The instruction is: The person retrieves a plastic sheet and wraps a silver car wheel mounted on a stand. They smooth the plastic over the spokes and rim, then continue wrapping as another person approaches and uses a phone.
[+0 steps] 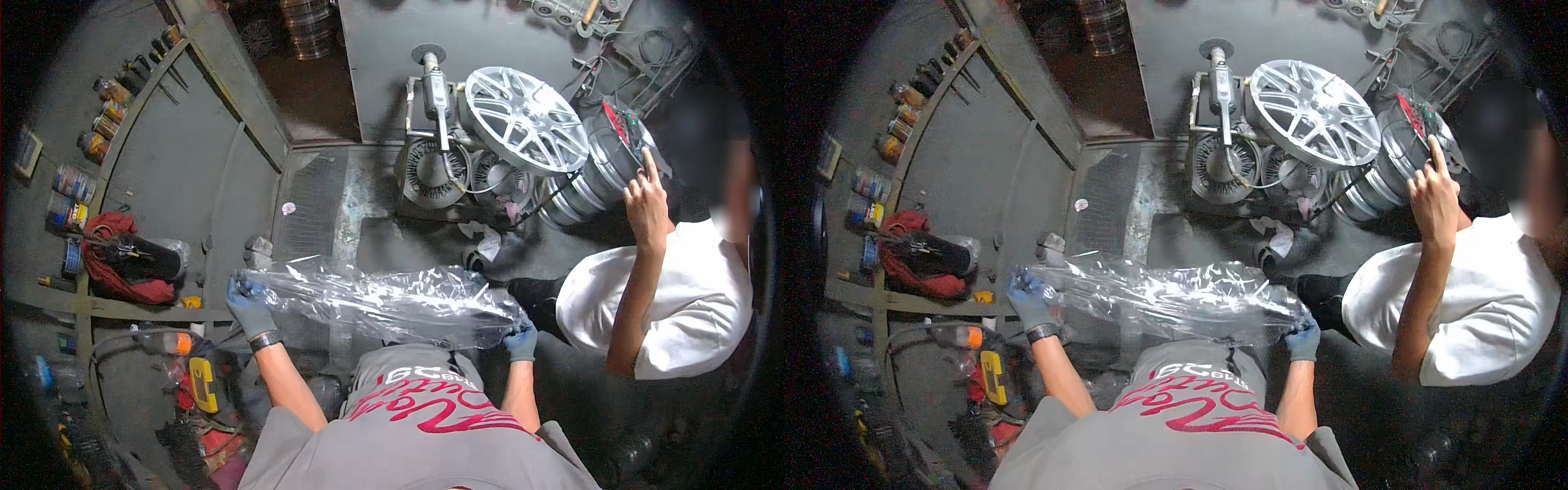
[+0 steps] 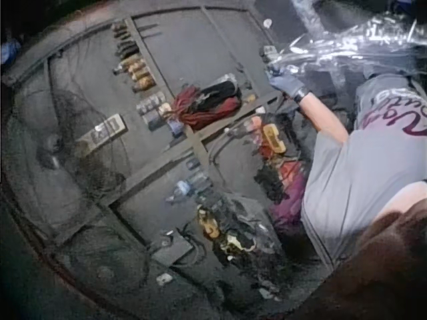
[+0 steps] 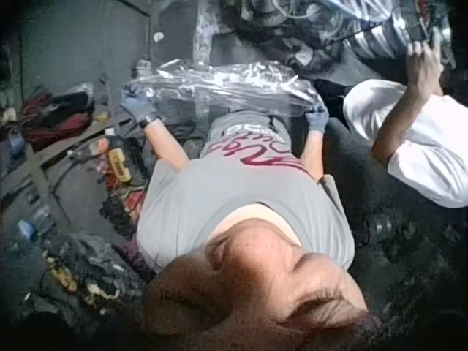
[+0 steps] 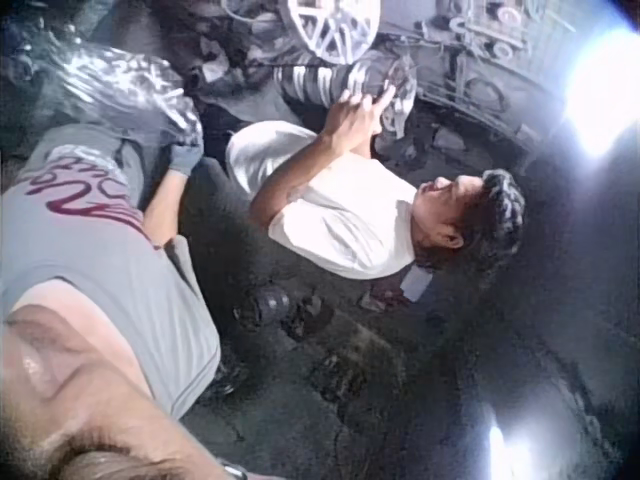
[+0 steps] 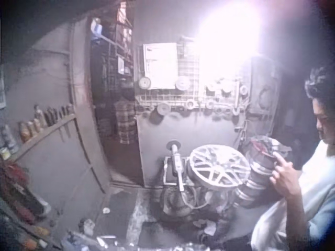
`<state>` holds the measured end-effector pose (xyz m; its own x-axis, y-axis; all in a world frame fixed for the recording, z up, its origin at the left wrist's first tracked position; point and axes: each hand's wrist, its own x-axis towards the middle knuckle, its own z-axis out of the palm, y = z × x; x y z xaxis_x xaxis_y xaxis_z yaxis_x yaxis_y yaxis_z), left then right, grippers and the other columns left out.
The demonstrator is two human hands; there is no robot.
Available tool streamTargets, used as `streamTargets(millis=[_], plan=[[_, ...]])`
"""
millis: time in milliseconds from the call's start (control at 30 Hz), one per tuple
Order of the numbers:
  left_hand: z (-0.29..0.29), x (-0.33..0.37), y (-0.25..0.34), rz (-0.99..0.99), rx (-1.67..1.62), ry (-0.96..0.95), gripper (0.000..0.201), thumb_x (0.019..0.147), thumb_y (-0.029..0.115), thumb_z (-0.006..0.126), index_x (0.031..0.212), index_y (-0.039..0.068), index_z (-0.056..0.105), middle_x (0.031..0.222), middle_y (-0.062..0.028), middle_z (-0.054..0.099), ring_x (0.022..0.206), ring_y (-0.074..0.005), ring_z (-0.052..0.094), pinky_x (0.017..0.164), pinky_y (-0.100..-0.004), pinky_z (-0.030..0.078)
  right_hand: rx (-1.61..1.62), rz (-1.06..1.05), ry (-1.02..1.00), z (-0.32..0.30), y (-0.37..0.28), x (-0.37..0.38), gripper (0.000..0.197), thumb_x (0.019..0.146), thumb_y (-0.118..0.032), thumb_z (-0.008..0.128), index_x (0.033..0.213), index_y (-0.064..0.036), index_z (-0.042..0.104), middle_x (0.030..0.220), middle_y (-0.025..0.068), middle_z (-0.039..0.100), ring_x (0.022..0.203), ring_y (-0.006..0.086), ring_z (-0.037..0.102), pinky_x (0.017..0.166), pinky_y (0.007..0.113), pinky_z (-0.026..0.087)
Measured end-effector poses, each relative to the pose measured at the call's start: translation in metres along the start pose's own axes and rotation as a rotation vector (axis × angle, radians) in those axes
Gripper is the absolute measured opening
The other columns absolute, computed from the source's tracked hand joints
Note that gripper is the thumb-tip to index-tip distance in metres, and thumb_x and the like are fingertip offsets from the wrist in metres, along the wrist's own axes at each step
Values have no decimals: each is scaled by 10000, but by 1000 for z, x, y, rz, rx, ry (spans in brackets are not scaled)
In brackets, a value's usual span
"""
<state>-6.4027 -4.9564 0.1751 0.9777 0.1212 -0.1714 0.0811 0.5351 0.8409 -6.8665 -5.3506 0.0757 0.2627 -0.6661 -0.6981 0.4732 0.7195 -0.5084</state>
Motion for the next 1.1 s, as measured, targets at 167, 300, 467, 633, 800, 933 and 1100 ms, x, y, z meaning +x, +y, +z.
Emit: streamTargets(millis=[167, 300, 467, 633, 800, 933, 1100], plan=[[-58, 11, 4, -228, -304, -81, 217, 965, 207, 498, 754, 162, 508, 661, 46, 460, 537, -73, 375, 483, -234, 289, 127, 131, -75, -83, 36, 11, 91, 881, -199, 604, 886, -133, 666, 617, -66, 532, 453, 82, 358, 447, 252, 318], [-66, -3, -1, -272, -178, 83, 278, 964, 200, 511, 688, 175, 490, 585, 52, 419, 498, -69, 368, 468, -225, 301, 128, 113, 48, -96, 45, -16, 119, 898, -195, 547, 865, -138, 646, 615, -63, 511, 471, 87, 370, 446, 256, 324], [-47, -7, -29, -388, -168, 232, 258, 934, 206, 554, 681, 183, 509, 615, 39, 527, 546, -91, 474, 514, -221, 381, -382, -336, -99, -129, 30, -7, 216, 929, -173, 417, 785, -144, 575, 696, -7, 541, 547, 122, 435, 522, 272, 366], [-88, 0, -58, -364, -267, 23, 226, 934, 211, 512, 718, 169, 569, 648, 9, 581, 590, -139, 541, 602, -287, 473, 191, -140, -470, -137, 16, -15, 217, 949, -193, 412, 792, -129, 548, 725, 21, 537, 615, 169, 477, 579, 308, 398], [-17, -39, -77, -458, -200, 410, 170, 938, 234, 516, 829, 137, 603, 714, -13, 595, 658, -181, 573, 686, -326, 509, -837, -679, -75, -204, -4, -31, 216, 959, -239, 440, 838, -111, 565, 851, 63, 605, 738, 194, 540, 648, 345, 439], [-64, -30, -112, -473, -209, 237, 187, 952, 272, 509, 969, 121, 618, 875, -52, 630, 791, -191, 595, 750, -349, 509, -1248, -707, 152, -224, -14, -40, 217, 963, -257, 446, 873, -117, 586, 939, 75, 644, 800, 190, 565, 687, 360, 460], [-45, -51, -103, -465, -254, 194, 193, 959, 285, 503, 919, 132, 614, 814, -26, 611, 740, -181, 585, 721, -320, 502, 283, -194, -440, -231, -34, -47, 190, 915, -282, 518, 848, -138, 621, 771, 45, 611, 652, 196, 555, 620, 354, 494]])
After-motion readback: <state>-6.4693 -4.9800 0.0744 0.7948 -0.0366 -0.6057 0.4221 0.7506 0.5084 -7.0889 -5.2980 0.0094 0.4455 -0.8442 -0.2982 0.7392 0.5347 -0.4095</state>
